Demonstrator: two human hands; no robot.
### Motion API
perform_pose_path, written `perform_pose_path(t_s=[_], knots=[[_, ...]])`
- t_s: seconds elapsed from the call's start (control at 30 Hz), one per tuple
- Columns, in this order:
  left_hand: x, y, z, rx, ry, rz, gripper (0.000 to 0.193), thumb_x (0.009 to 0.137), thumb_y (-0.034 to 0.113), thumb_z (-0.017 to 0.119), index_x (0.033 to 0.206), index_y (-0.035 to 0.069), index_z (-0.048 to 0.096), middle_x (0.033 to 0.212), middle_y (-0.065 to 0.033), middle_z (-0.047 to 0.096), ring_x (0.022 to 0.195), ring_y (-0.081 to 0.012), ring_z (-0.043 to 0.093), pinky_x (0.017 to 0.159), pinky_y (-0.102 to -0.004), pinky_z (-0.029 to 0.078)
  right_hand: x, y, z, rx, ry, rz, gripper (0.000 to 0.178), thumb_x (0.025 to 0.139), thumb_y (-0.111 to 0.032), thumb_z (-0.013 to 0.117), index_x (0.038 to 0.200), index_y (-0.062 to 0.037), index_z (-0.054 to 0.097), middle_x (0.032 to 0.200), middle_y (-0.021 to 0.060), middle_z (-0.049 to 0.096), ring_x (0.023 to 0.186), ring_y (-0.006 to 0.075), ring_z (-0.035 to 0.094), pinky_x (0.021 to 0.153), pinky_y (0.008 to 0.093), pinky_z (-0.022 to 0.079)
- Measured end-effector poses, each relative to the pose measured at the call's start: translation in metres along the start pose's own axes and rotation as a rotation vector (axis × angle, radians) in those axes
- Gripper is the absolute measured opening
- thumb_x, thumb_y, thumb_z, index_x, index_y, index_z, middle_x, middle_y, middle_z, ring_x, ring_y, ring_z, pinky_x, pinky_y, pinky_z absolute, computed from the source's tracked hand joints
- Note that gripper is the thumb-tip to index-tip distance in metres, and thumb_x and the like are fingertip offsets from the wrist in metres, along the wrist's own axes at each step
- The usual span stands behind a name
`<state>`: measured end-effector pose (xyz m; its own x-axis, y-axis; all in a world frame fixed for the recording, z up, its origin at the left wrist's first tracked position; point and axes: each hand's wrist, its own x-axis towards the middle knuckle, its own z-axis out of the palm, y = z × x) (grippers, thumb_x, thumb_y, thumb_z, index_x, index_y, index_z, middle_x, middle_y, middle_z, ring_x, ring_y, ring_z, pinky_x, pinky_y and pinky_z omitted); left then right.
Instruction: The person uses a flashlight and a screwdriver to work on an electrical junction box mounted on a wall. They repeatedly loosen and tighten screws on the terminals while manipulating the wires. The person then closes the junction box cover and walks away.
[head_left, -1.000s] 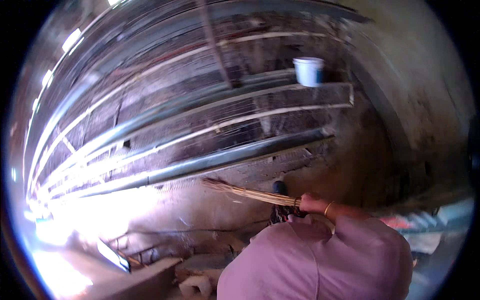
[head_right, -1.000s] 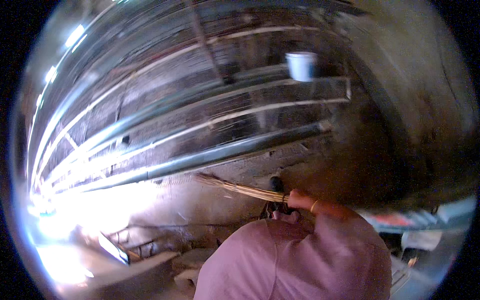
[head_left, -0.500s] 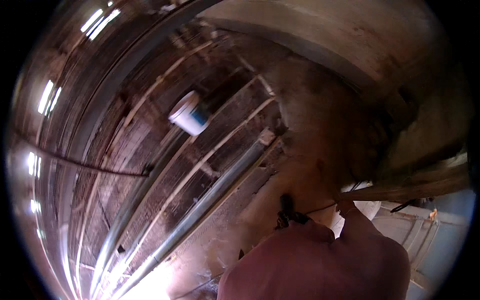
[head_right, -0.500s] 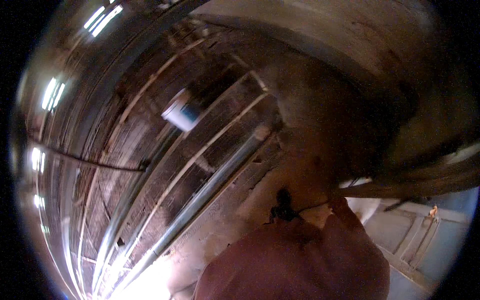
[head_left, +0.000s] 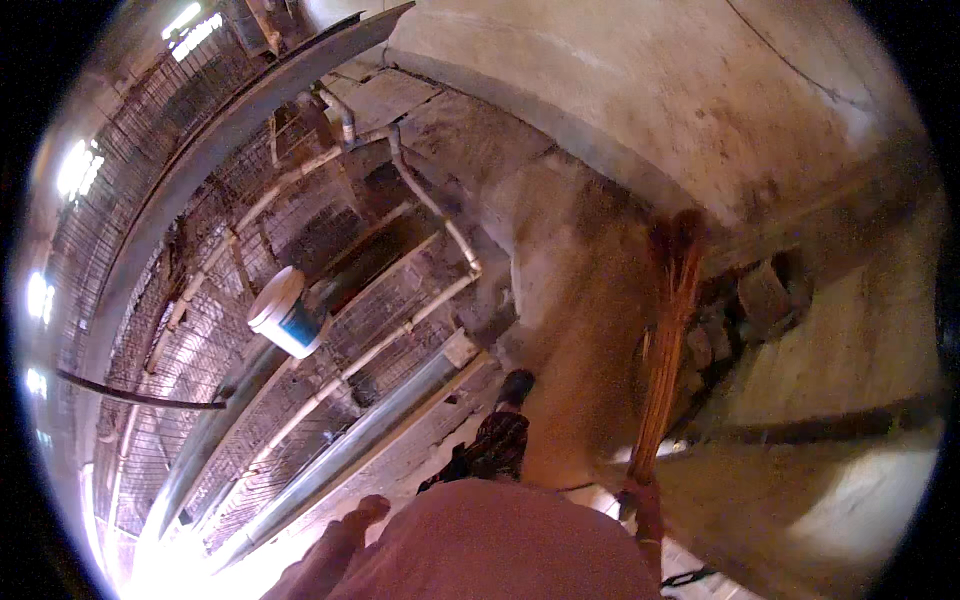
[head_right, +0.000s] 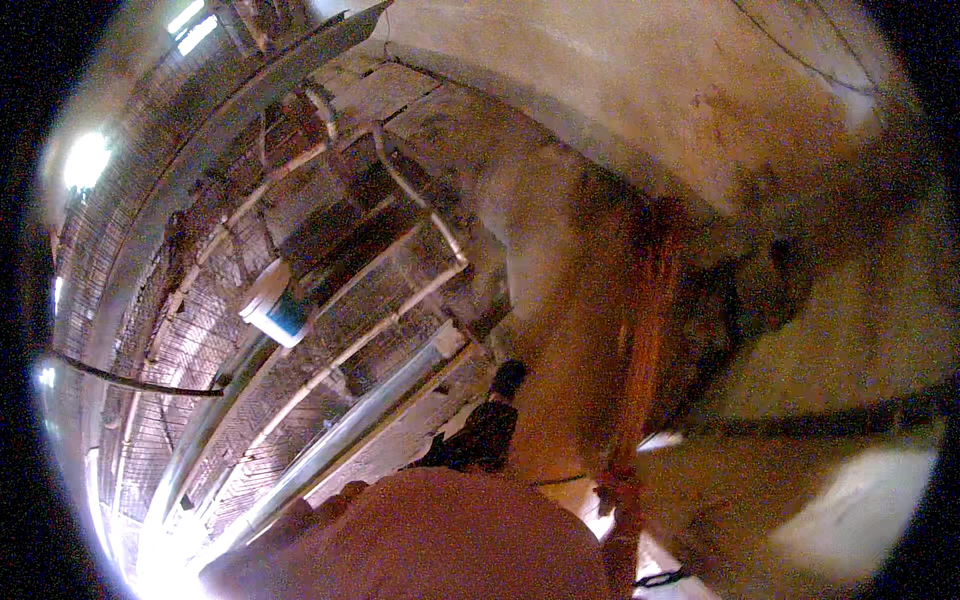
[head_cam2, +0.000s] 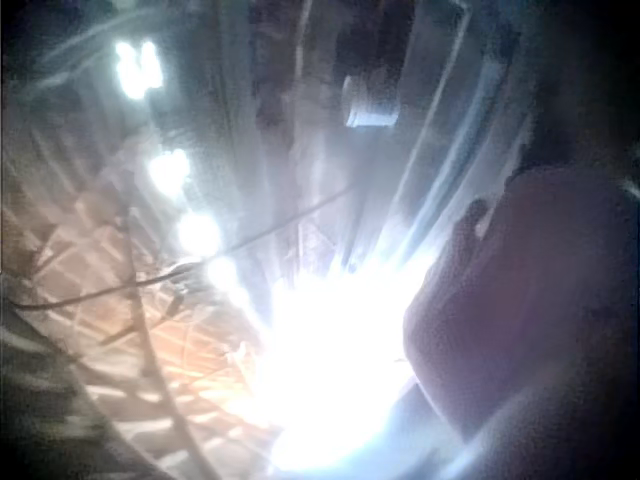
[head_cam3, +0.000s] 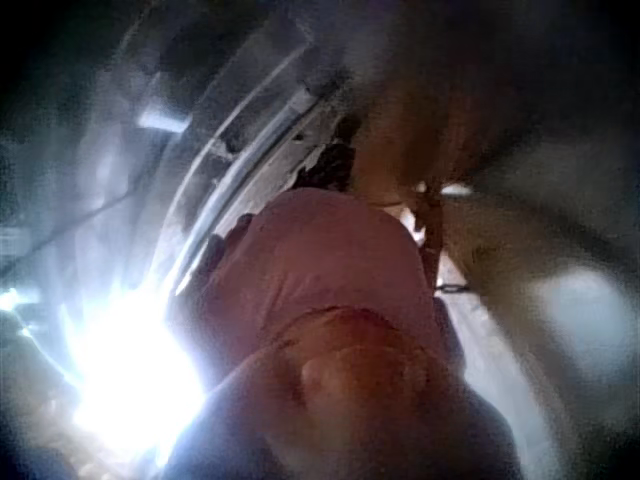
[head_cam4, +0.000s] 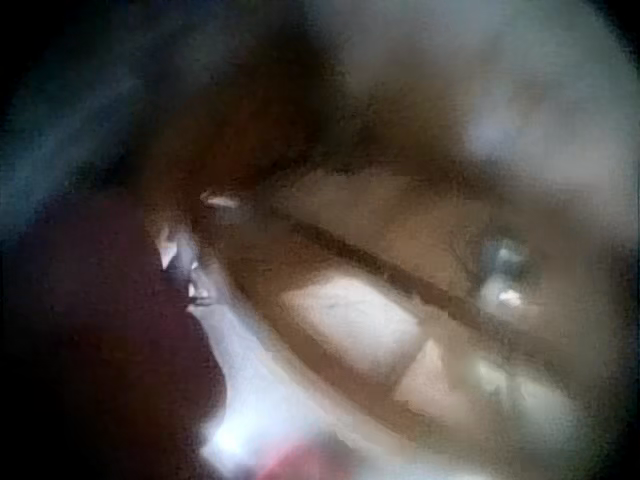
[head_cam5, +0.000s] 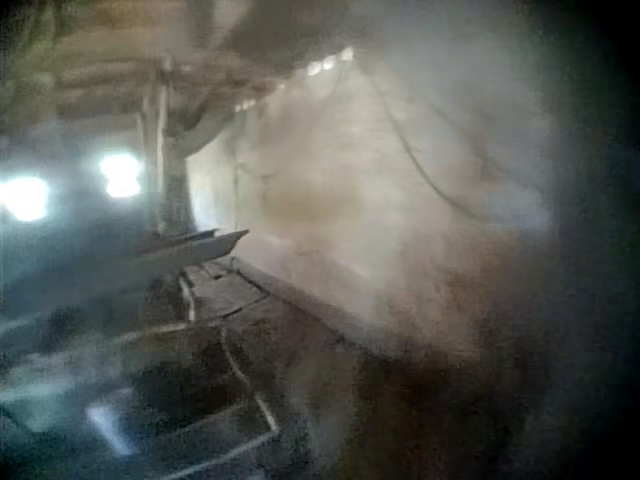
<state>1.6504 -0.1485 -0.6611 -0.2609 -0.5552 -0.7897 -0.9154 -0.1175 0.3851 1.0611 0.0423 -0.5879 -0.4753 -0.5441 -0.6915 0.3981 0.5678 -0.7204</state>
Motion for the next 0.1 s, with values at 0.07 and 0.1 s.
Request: perform_pose_path(t_s=[0.07, 0.1], knots=[[0.037, 0.03, -0.01, 0.02, -0.037, -0.032, 0.02, 0.082, 0.02, 0.054, 0.095, 0.006, 0.062, 0.098, -0.0089, 0.062, 0.09, -0.0246, 0.06, 0.075, -0.0371, 0.049, 0.049, -0.017, 0.004, -0.012, 0.033, -0.075, 0.026, 0.072, -0.019, 0.069, 0.089, -0.0033, 0.057, 0.067, 0.0085, 0.058, 0.051, 0.0189, 0.055, 0.041, 0.0323, 0.044], [0.058, 0.048, -0.014, 0.023, -0.046, -0.029, 0.02, 0.082, 0.021, 0.054, 0.094, 0.006, 0.062, 0.097, -0.0092, 0.062, 0.089, -0.0248, 0.06, 0.075, -0.0373, 0.049, 0.063, -0.033, -0.011, -0.036, 0.011, -0.095, 0.026, 0.072, -0.019, 0.069, 0.089, -0.0033, 0.057, 0.067, 0.0085, 0.058, 0.051, 0.0189, 0.055, 0.041, 0.0323, 0.044]])
